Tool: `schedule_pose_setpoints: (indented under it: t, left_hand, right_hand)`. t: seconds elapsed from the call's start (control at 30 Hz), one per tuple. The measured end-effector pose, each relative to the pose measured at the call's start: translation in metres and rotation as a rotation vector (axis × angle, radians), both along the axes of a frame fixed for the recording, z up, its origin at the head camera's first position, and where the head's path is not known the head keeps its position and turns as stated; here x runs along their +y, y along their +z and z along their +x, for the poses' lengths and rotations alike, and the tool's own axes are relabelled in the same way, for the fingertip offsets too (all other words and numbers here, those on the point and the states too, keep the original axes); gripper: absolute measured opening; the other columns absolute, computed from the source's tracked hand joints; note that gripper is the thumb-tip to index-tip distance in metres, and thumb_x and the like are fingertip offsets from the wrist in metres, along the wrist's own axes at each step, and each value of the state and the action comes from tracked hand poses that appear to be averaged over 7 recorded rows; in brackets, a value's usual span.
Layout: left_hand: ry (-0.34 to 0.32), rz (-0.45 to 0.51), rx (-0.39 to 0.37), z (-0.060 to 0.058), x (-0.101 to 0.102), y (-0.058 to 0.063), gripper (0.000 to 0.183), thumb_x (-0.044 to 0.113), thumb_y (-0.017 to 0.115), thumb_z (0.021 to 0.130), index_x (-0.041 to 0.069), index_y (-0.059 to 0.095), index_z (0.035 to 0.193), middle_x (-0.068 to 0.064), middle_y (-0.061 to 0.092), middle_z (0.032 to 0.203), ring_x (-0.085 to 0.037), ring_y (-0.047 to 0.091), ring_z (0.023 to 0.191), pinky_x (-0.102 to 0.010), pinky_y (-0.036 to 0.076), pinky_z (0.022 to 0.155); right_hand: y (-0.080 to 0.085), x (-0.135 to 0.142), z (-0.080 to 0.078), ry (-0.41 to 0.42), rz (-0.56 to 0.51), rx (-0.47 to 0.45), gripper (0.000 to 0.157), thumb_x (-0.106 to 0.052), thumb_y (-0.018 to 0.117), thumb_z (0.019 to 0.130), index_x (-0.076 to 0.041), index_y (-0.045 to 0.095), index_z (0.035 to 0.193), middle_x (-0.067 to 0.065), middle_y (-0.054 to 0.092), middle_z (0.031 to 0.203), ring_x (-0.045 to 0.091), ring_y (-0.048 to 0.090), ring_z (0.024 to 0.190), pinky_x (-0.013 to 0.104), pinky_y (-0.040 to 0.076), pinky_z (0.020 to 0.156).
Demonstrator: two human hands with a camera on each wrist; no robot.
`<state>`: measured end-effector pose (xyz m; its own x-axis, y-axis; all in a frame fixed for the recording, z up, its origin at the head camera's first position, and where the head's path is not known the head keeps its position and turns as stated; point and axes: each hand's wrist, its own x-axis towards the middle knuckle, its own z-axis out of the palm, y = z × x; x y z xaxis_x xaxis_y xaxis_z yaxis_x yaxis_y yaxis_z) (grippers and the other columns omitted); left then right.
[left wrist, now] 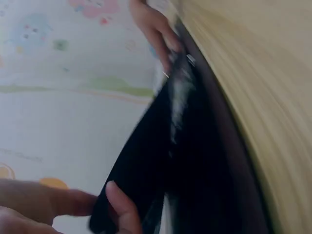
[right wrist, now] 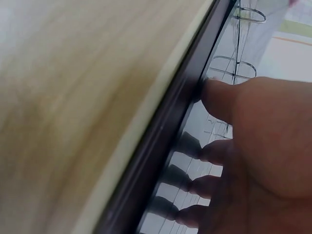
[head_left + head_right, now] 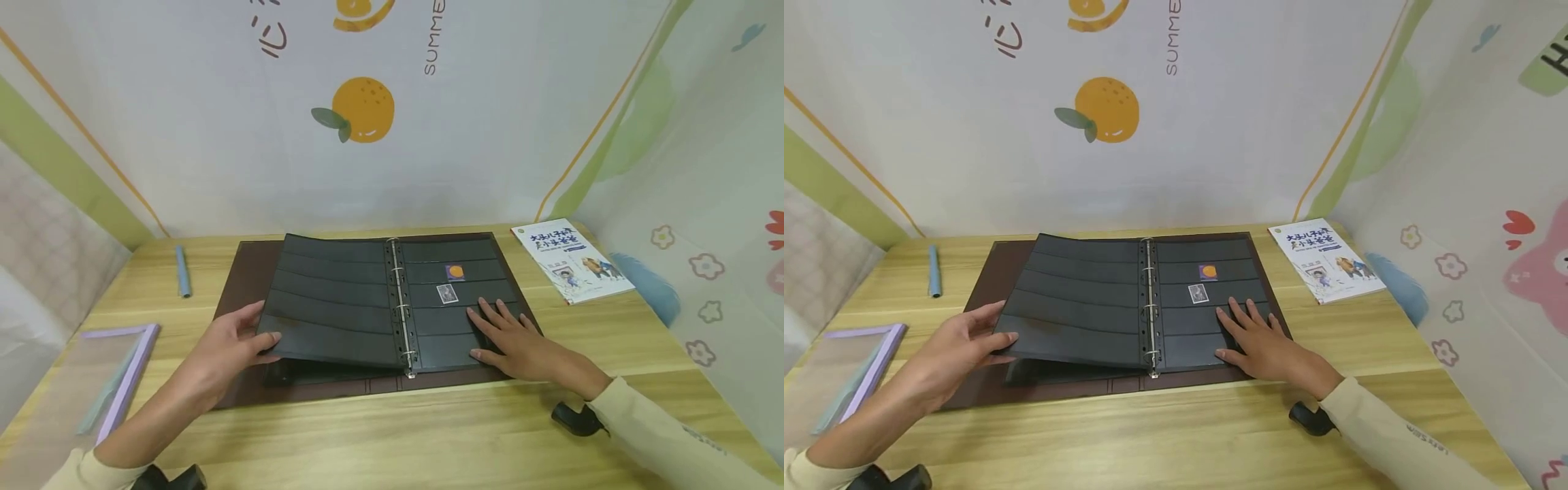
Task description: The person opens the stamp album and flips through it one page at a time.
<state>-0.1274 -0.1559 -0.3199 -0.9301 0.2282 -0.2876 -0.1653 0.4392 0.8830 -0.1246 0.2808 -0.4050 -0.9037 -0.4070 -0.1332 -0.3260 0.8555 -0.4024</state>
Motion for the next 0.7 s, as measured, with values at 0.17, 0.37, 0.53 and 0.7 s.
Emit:
schedule_pose_setpoints:
  t: [0.17,0.37,0.53,0.7]
  left_hand:
    - [-0.103,-0.393,0.127,-0.001,-0.005,-0.015,0.076,0.012,0.062,0.100,-0.019,0.017,0.153,-0.025,0.070,0.096,-0.029,0.073,0.084,-0.041,0.059,0.075]
    - [-0.245,-0.785,0.246,-0.005,-0.001,-0.023,0.075,0.024,0.069,0.097,-0.026,0.035,0.142,-0.039,0.059,0.118,-0.044,0.065,0.101,-0.044,0.054,0.074]
    - [-0.281,-1.011,0.536,0.011,0.017,-0.035,0.068,0.028,0.075,0.092,-0.023,0.053,0.131,-0.041,0.054,0.118,-0.046,0.059,0.100,-0.045,0.054,0.073]
    - [-0.343,-1.016,0.657,0.018,0.048,-0.040,0.070,0.044,0.067,0.096,-0.003,0.050,0.146,-0.033,0.042,0.151,-0.054,0.036,0.141,-0.066,0.042,0.100]
  right_hand:
    - [-0.002,-0.001,0.002,-0.002,-0.017,0.032,0.070,-0.038,0.057,0.103,-0.008,0.031,0.160,0.025,0.019,0.166,0.056,0.013,0.151,0.081,0.016,0.110]
    - [0.002,0.001,0.000,0.018,0.008,0.013,0.071,-0.043,0.056,0.103,-0.009,0.030,0.160,0.024,0.019,0.167,0.055,0.014,0.151,0.081,0.017,0.110]
    - [0.025,0.009,-0.008,0.090,0.047,-0.030,0.070,-0.047,0.054,0.103,-0.009,0.035,0.158,0.026,0.020,0.166,0.057,0.014,0.150,0.080,0.020,0.110]
    - [0.041,0.018,-0.034,0.042,-0.036,0.042,0.063,-0.042,0.056,0.103,-0.004,0.044,0.153,0.032,0.023,0.162,0.059,0.012,0.149,0.077,0.020,0.112]
